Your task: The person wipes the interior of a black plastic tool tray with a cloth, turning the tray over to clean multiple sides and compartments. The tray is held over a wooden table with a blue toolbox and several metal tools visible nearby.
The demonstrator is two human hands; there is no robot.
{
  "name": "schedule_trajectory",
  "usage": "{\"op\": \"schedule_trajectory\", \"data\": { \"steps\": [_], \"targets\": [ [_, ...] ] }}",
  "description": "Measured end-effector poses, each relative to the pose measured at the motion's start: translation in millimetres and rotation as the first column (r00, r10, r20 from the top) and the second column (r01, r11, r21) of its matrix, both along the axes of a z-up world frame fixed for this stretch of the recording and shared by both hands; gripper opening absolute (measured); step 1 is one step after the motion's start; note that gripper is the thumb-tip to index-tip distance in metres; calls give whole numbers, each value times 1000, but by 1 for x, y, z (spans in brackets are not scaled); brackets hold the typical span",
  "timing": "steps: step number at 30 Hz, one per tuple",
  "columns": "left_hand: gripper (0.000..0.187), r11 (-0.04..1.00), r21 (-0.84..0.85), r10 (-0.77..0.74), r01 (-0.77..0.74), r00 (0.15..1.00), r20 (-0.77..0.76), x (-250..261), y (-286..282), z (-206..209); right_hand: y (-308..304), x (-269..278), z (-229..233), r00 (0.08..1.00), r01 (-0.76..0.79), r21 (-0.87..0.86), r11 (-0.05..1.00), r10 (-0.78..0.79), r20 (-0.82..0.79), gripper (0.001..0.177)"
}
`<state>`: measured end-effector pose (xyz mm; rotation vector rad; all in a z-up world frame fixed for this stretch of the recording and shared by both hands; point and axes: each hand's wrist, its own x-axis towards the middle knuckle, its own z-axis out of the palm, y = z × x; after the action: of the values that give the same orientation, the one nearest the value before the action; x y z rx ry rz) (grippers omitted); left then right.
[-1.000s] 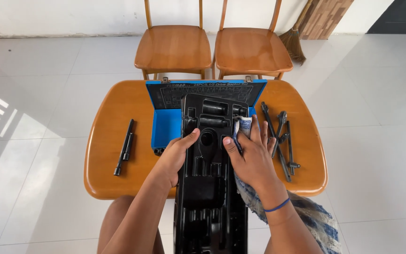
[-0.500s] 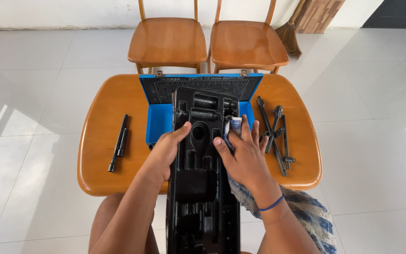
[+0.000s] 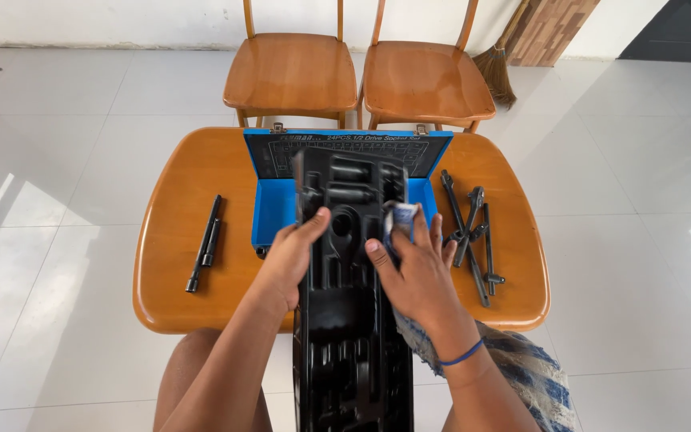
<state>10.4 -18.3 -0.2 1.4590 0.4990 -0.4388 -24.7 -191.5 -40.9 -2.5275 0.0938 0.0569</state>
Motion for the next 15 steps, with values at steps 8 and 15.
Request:
{"op": "schedule_trajectory", "data": {
  "steps": [8, 15],
  "targets": [
    [75, 992, -127, 17, -6, 996, 87, 6, 1, -46, -13, 13, -12, 994, 91, 73, 993, -94, 48, 78],
    [73, 985, -121, 141, -122, 977, 161, 0, 4, -12, 8, -6, 9, 998, 22, 112, 993, -29, 61, 78]
  ]
}}
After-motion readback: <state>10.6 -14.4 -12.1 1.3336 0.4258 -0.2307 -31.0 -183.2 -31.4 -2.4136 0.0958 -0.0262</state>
